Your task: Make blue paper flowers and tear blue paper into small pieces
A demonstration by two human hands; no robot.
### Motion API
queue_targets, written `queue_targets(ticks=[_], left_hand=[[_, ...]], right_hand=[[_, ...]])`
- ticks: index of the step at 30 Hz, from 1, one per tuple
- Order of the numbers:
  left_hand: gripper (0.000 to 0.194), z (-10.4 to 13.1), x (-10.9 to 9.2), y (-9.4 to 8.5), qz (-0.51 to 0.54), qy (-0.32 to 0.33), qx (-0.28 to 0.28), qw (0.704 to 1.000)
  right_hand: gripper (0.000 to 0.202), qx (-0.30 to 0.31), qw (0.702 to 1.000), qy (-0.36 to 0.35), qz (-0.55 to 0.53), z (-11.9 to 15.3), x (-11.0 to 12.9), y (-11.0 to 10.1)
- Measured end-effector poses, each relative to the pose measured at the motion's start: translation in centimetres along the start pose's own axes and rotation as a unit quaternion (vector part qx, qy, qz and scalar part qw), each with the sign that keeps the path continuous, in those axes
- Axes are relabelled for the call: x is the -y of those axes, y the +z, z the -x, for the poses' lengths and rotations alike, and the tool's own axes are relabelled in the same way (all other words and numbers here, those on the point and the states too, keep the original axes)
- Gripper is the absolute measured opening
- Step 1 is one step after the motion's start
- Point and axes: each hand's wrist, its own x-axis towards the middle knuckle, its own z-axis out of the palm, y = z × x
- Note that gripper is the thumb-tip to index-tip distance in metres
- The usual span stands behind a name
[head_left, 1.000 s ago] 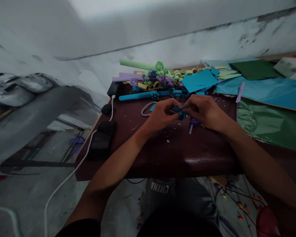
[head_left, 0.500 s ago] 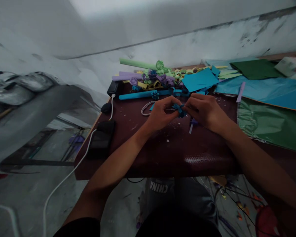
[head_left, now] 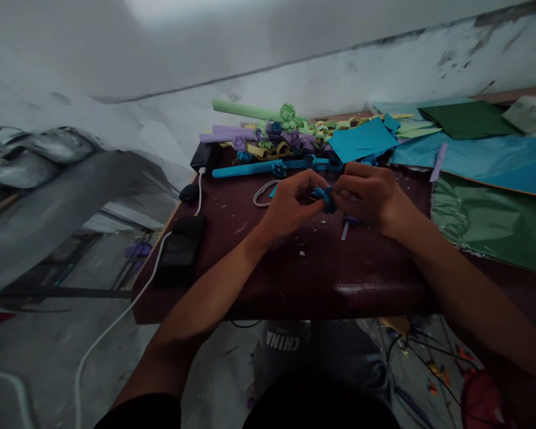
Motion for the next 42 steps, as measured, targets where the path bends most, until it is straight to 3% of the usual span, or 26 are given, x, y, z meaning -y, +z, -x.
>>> queue_targets(ticks=[4,8,14,18,27,35,38,42], left_hand=[[0.031,0.1,-0.7,0.0,0.012,-0.009,0.009,1.0],[0.029,0.2,-1.1,0.0,0.035,-0.023,0.028,0.999],[0.029,0.1,-1.4,0.1,0.019,0.0,0.022,1.0],[0.027,0.2,-1.5,0.2,0.026,0.006,0.015,1.0],[0.02,0.2,-1.3,0.3,-0.016,-0.007,0.0,1.0],[0.021,0.5,-1.5,0.4,-0.087,-0.002,-0.021,0.996],[0.02,0.6,-1.5,0.4,-0.098,-0.004,-0.031,0.995],[0.015,0.6,-1.3,0.4,-0.092,-0.009,-0.044,0.995]], right_hand=[[0.017,-0.013,0.997,-0.001,-0.081,-0.2,-0.2,-0.9],[0.023,-0.019,0.993,-0.044,-0.105,-0.2,0.0,-1.0],[0.032,-0.069,0.988,-0.133,-0.042,-0.4,1.0,-1.0],[0.023,-0.075,0.987,-0.141,0.002,-0.3,1.0,-1.1],[0.034,0.02,0.985,-0.11,0.128,0.5,1.8,-2.1],[0.025,-0.02,0.986,-0.092,0.137,0.2,1.4,-1.1],[0.033,0.015,0.984,-0.114,0.139,0.3,1.6,-1.8],[0.028,0.061,0.965,-0.177,0.185,0.4,1.8,-2.9]])
